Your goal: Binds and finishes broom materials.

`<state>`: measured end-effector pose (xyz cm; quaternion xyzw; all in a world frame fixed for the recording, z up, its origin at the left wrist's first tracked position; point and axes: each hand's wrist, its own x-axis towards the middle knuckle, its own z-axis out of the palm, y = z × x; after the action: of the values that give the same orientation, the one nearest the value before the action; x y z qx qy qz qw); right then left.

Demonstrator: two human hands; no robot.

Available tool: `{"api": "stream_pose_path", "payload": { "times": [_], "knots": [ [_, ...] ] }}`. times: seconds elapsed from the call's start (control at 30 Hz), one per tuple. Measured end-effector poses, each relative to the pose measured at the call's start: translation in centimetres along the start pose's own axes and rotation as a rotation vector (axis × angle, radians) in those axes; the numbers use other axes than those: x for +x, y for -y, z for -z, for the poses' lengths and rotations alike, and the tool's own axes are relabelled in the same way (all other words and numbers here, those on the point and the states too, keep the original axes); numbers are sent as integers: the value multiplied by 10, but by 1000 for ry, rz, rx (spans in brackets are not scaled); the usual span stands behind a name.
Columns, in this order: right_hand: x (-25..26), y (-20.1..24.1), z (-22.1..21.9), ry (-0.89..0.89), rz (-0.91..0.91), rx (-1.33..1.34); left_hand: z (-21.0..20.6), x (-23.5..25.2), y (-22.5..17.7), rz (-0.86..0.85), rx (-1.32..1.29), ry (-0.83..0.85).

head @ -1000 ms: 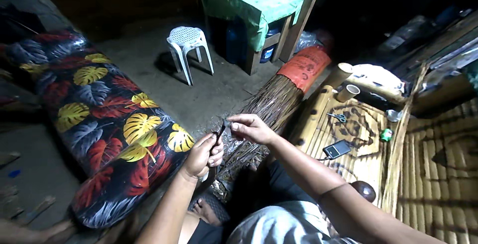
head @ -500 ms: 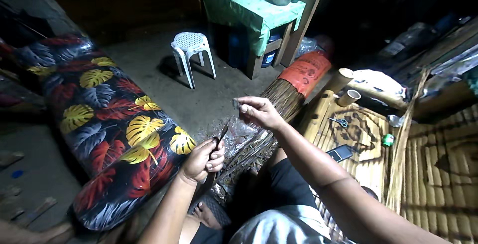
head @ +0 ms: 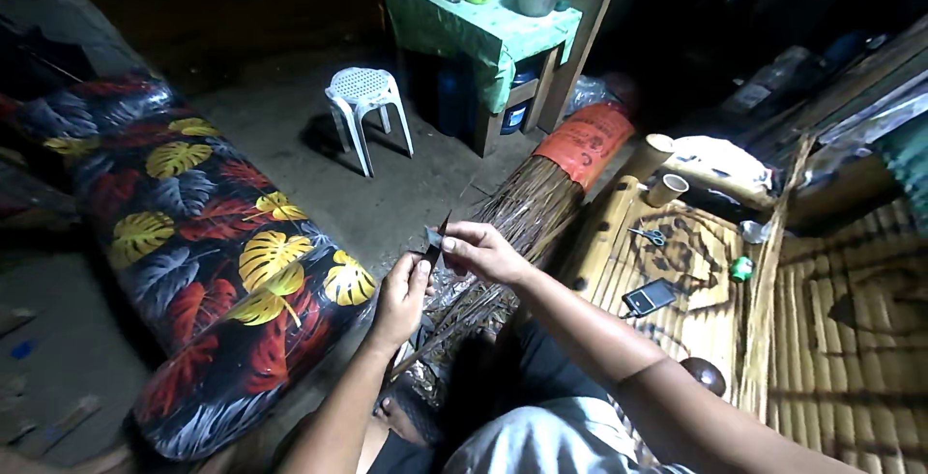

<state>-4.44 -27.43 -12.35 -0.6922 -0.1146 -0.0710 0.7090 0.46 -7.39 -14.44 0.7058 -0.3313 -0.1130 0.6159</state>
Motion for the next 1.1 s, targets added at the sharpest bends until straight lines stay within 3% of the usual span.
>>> {"api": "stream_pose_path", "payload": {
  "times": [0.17,0.37,0.57,0.73,0.97,1.03,1.1],
  "knots": [
    [15,17,19,-53,71,-39,5,6,-1,45,31,50],
    [19,1,24,165,42,-229,11,29,4,79,-215,107],
    [35,-6,35,206,111,-227,15,42,10,200,-547,178],
    [46,1,46,142,171,-219,17,48,9,226,-546,224],
    [55,3,71,-104,262,-109,17,50,13,262,-508,250],
    [45,4,64,-87,194,-129,16,50,13,275,-510,236],
    [35,-2,51,41,100,-168,14,50,13,281,-525,220]
  ]
}}
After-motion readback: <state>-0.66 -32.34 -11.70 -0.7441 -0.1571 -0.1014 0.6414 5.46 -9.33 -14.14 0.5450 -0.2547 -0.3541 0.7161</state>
